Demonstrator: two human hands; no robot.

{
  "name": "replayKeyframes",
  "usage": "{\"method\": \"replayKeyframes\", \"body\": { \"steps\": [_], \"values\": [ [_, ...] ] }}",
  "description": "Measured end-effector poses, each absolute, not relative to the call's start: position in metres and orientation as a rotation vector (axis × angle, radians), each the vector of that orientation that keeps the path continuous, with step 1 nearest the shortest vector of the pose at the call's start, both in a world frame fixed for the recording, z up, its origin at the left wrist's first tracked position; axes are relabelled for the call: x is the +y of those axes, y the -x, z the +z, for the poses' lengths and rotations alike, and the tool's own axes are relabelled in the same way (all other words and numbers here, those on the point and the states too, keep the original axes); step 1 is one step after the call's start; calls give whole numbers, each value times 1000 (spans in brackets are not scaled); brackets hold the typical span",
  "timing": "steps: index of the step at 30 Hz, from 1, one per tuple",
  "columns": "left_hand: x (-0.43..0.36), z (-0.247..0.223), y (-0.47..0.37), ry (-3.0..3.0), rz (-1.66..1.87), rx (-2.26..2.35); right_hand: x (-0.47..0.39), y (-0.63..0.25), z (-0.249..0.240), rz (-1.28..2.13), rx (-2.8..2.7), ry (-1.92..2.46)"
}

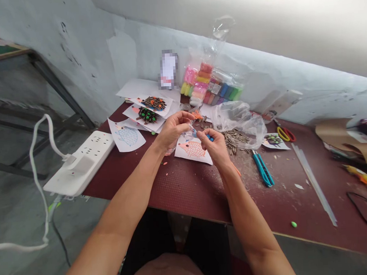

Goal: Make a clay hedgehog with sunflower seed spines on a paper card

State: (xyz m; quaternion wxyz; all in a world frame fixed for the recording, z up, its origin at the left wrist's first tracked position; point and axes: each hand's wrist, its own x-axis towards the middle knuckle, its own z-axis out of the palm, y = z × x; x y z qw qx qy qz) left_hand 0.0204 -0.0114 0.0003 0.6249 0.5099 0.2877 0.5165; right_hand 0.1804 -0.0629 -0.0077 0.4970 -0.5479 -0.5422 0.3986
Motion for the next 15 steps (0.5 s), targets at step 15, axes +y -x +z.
{"method": "replayKeyframes", "body": {
  "steps": [15],
  "values": [
    [-4,-1,-12,-1525,1035,758,-64,-182,-10,792,-1430,1400]
  ]
}}
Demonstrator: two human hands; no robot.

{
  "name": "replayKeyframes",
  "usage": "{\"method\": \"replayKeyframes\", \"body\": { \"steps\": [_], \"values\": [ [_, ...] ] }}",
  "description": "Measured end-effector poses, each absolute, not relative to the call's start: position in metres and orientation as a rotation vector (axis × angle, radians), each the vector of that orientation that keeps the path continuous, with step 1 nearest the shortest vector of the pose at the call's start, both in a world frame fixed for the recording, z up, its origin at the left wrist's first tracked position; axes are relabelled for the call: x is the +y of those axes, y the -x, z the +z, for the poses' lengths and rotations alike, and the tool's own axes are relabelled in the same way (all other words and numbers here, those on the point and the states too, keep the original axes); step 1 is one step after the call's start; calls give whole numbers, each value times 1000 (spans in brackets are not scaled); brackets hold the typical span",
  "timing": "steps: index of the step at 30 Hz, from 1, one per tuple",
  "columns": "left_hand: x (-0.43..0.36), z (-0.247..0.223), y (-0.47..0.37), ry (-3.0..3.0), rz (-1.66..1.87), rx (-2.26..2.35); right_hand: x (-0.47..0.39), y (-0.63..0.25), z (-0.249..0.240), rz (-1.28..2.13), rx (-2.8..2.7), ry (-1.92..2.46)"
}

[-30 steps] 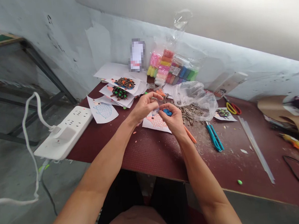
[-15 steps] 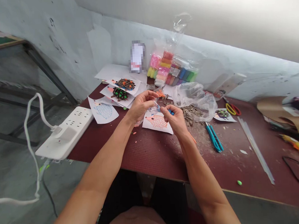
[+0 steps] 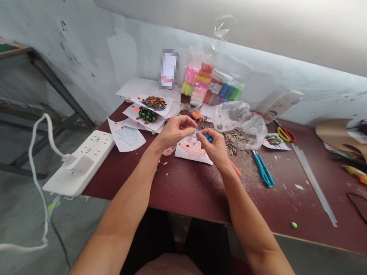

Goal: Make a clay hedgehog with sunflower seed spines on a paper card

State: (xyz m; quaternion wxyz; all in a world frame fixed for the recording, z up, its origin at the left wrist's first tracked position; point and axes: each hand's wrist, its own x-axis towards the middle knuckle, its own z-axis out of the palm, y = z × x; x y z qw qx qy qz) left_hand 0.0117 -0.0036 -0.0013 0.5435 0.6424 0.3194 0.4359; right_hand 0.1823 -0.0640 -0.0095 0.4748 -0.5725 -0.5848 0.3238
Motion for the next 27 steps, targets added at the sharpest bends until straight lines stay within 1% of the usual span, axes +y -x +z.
{"method": "replayKeyframes", "body": {
  "steps": [5,8,12,18,22,27],
  "values": [
    [-6,-1,-9,-1699,923,774,-63,-186,-8,742,-1434,1419],
    [-8,0,-10,-1757,940,805,-63,-188,-10,705,-1469,1412],
    [-7,1,-12,-1677,982,793,-62,-190,-13,693,-1504,1421],
    [-3,-2,-12,-1539,903,816,-61,-190,-13,700,-1522,1420],
    [-2,-4,-13,-1547,904,844,-62,-189,-12,685,-1540,1402],
    [-7,-1,-12,-1608,965,757,-64,-188,-10,583,-1566,1426]
  ]
}}
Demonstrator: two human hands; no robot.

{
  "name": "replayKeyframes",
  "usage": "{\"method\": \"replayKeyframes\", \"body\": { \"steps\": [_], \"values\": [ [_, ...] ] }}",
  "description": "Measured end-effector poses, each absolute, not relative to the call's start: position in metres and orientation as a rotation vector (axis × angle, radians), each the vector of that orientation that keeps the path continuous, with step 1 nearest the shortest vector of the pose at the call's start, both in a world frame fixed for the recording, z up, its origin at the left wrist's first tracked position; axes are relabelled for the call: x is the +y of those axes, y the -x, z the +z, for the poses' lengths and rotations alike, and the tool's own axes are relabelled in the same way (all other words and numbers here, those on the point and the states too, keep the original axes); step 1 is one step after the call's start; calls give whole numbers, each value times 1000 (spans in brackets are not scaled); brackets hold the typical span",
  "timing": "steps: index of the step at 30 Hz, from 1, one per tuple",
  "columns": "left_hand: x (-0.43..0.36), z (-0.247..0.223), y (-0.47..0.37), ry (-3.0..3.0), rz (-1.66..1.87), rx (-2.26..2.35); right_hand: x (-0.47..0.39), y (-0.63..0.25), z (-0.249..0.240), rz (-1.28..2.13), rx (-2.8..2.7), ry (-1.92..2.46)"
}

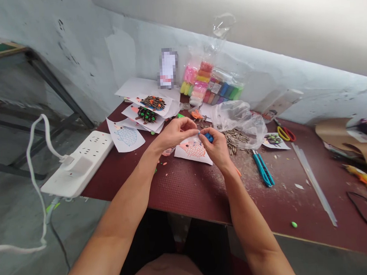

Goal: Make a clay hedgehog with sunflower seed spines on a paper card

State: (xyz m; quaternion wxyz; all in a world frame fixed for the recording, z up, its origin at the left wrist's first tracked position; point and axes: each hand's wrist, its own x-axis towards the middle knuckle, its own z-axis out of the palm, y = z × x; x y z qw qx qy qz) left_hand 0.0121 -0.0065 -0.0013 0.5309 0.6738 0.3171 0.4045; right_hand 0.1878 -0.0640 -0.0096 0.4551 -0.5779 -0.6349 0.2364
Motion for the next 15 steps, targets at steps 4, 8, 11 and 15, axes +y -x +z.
{"method": "replayKeyframes", "body": {
  "steps": [4,8,11,15],
  "values": [
    [-9,0,-11,-1752,1028,787,-64,-188,-10,573,-1586,1446],
    [-8,-1,-11,-1802,1007,854,-65,-189,-10,548,-1604,1461],
    [-6,-2,-11,-1778,970,880,-65,-190,-9,521,-1637,1454],
    [-3,-3,-10,-1631,865,816,-65,-193,-9,453,-1688,1415]
  ]
}}
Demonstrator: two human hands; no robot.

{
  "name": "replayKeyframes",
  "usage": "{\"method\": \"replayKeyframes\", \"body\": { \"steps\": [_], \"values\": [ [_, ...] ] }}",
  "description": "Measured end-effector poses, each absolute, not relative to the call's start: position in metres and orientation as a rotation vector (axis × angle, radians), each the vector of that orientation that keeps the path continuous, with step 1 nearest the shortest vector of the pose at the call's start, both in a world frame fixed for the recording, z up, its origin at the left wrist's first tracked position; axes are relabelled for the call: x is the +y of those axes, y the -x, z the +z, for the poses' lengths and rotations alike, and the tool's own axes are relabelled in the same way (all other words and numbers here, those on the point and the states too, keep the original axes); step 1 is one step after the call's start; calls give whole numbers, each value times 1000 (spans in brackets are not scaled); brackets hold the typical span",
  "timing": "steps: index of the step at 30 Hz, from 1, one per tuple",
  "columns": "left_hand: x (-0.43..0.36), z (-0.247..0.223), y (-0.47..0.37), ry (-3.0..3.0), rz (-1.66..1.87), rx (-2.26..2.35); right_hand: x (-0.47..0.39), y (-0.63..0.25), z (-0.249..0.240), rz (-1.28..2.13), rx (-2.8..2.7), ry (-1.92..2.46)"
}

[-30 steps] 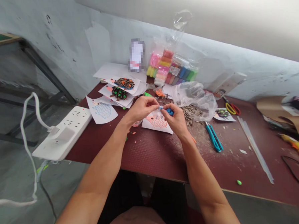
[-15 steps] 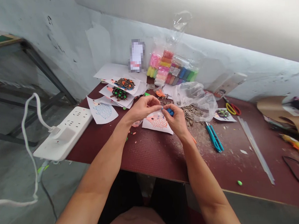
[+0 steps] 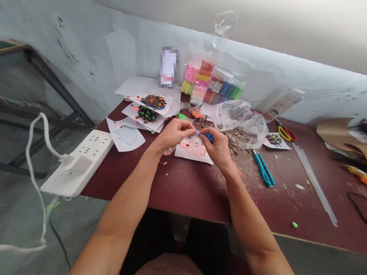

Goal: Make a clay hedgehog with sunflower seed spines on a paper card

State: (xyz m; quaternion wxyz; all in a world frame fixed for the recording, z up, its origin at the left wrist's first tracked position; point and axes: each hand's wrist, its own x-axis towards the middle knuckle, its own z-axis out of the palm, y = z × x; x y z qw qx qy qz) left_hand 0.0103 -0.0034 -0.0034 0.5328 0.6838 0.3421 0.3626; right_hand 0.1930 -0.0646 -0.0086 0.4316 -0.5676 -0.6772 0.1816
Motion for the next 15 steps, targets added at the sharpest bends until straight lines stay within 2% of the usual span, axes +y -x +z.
{"method": "replayKeyframes", "body": {
  "steps": [8,15],
  "values": [
    [1,-7,-12,-1492,859,888,-65,-193,-7,411,-1711,1330],
    [-7,1,-16,-1497,834,893,-66,-190,-10,366,-1709,1440]
  ]
}}
